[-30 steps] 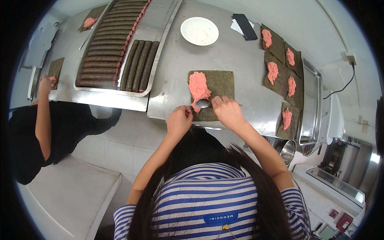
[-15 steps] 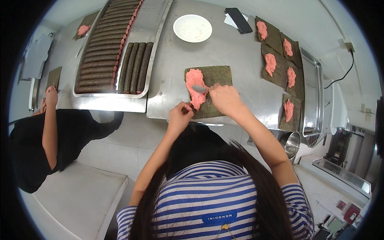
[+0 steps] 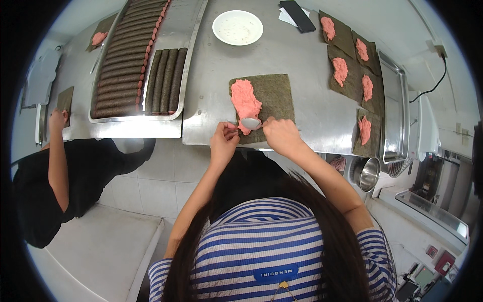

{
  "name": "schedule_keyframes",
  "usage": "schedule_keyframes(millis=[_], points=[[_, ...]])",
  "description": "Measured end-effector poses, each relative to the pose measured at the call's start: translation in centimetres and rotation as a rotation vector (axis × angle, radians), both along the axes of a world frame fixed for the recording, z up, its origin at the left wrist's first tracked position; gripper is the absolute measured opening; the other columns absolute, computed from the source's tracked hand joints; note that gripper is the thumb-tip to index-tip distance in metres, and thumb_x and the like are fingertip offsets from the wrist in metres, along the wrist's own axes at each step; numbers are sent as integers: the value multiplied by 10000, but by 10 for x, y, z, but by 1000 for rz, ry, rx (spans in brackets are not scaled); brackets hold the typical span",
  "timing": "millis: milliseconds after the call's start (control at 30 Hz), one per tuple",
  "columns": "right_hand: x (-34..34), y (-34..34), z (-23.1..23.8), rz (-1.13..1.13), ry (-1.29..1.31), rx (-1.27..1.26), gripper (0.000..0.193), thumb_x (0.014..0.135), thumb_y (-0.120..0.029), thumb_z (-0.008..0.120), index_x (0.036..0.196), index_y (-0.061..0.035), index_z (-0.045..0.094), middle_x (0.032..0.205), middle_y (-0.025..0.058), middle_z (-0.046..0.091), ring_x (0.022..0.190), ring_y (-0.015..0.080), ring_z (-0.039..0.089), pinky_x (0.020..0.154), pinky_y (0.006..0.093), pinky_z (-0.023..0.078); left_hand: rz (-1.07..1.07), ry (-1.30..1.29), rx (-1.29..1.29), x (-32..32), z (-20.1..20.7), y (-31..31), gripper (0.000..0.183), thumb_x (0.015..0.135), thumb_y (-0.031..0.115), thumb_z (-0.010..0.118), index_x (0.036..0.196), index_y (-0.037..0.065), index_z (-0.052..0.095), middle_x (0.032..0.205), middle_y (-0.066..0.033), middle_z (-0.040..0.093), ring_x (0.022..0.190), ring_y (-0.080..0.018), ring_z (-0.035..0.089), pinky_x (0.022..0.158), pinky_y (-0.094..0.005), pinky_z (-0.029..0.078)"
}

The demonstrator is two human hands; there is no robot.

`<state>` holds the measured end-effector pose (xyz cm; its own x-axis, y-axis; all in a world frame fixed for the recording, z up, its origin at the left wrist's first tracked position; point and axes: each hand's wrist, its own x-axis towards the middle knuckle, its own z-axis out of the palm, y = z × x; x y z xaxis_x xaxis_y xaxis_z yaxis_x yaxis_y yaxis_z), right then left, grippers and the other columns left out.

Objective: The person spreads a pink filling onto sheets of nori using a spoon, then rolls the nori into cylindrical sushi rolls. The person places the completed rolls onto a metal tray and repeats the process with additional nori sheets.

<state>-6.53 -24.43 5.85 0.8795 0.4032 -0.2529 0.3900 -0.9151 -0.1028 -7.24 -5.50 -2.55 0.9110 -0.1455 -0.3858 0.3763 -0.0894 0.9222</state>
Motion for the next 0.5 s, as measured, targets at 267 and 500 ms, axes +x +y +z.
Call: schedule_keyframes(millis=[267, 500], points=[[-28, 1, -21, -65, -50, -15, 107, 745, -65, 549, 814, -14, 614, 795, 129, 603, 672, 275, 664, 556, 379, 533, -10, 1, 49, 1, 8, -1, 292, 784, -83, 592, 1053, -13, 501, 1039, -126, 629, 983, -181, 647, 845, -279, 523], [-47, -5, -21, -123, -52, 42, 132, 755, -89, 557, 843, -19, 626, 822, 120, 598, 721, 247, 656, 587, 364, 533, -18, -23, 93, 0, 10, -1, 271, 783, -76, 601, 1035, -14, 523, 1017, -124, 641, 968, -175, 652, 815, -277, 531]])
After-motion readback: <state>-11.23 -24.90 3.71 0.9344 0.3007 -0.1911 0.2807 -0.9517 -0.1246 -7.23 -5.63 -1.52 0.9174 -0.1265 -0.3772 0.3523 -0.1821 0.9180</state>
